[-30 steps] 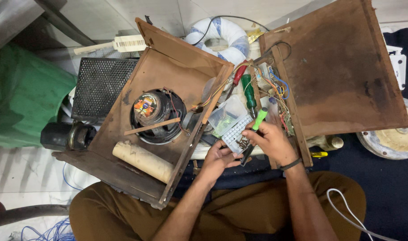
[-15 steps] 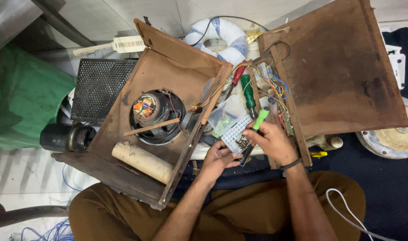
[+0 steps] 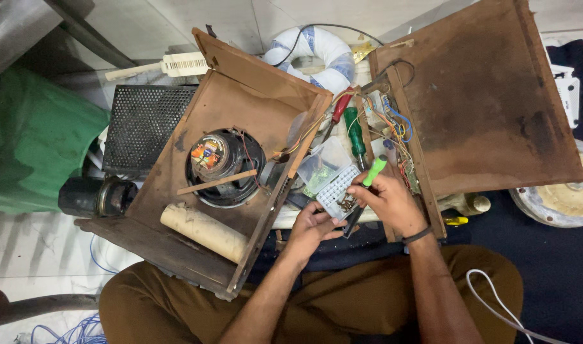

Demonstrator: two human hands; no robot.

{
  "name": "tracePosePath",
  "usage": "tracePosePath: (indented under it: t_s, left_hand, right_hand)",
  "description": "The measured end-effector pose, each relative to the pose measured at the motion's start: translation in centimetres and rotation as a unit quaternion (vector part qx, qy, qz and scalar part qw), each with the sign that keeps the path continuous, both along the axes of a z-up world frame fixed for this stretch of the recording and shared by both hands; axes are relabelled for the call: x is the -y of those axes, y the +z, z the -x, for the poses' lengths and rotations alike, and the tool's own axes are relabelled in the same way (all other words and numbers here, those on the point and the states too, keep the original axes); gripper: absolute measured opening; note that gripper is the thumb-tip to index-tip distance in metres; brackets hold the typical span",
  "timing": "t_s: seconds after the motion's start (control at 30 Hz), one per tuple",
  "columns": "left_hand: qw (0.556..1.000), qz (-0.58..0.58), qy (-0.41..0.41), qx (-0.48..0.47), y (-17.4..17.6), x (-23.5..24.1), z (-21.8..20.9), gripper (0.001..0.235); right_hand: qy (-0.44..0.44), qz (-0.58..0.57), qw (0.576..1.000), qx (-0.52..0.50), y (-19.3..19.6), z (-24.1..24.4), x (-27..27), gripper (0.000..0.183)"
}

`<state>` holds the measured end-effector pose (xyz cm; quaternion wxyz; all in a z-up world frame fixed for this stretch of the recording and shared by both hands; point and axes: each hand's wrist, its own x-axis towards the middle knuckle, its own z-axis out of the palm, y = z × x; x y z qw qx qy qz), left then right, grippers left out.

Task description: The person uses a screwdriver to adjust components on a circuit board inside a wooden box. They then remove a speaker from the box and use the screwdriver to scrape or clean the speaker cone.

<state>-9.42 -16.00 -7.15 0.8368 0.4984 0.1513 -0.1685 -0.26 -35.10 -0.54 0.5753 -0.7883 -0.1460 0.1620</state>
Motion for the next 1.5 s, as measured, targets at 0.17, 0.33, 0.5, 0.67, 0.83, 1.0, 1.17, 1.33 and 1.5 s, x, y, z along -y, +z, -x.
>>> tracePosePath:
  t_s: [0.17,0.33,0.5,0.67,0.83,1.0,1.17,1.33,1.5]
  left_hand:
    - [1.000,0.000,0.003,-0.005,0.5,0.0,0.0,0.041]
    - [1.000,-0.004,0.001,-0.005,0.1,0.0,-0.1,0.040]
    - [1.000,0.006,0.003,0.002,-0.5,0.0,-0.2,0.040]
    - [1.000,0.009,0.006,0.011,-0.5,0.0,0.1,0.039]
    - [1.000,0.008,0.002,0.018,0.4,-0.1,0.3,0.039]
    - [0.999,0.028,-0.004,0.041,2.4,0.0,1.1,0.041]
    - [0.999,0.025,-0.019,0.027,5.8,0.7,1.6,0.041]
    - [0.998,0.067,-0.020,0.006,9.3,0.1,2.8,0.042]
    - [0.995,0.094,-0.036,-0.022,10.8,-0.5,3.3,0.042]
  right_hand:
    - [-0.023,0.003,1.000,-0.007,0.3,0.1,0.0,0.021]
    - [-0.036,-0.020,0.999,-0.007,0.3,-0.1,0.6,0.018]
    - [-0.068,-0.101,0.992,-0.012,-0.1,-0.4,1.1,0.017]
    - [-0.096,-0.183,0.978,0.028,0.3,-0.3,1.7,0.018]
    - [-0.127,-0.217,0.967,0.037,0.8,-0.4,1.9,0.023]
    - [-0.126,-0.254,0.958,0.052,1.9,-0.3,2.6,0.032]
    - [-0.155,-0.238,0.956,0.073,4.1,0.2,2.5,0.034]
    - [-0.128,-0.253,0.956,0.073,6.7,1.2,1.1,0.035]
    - [-0.127,-0.226,0.962,0.083,8.8,1.9,0.2,0.035]
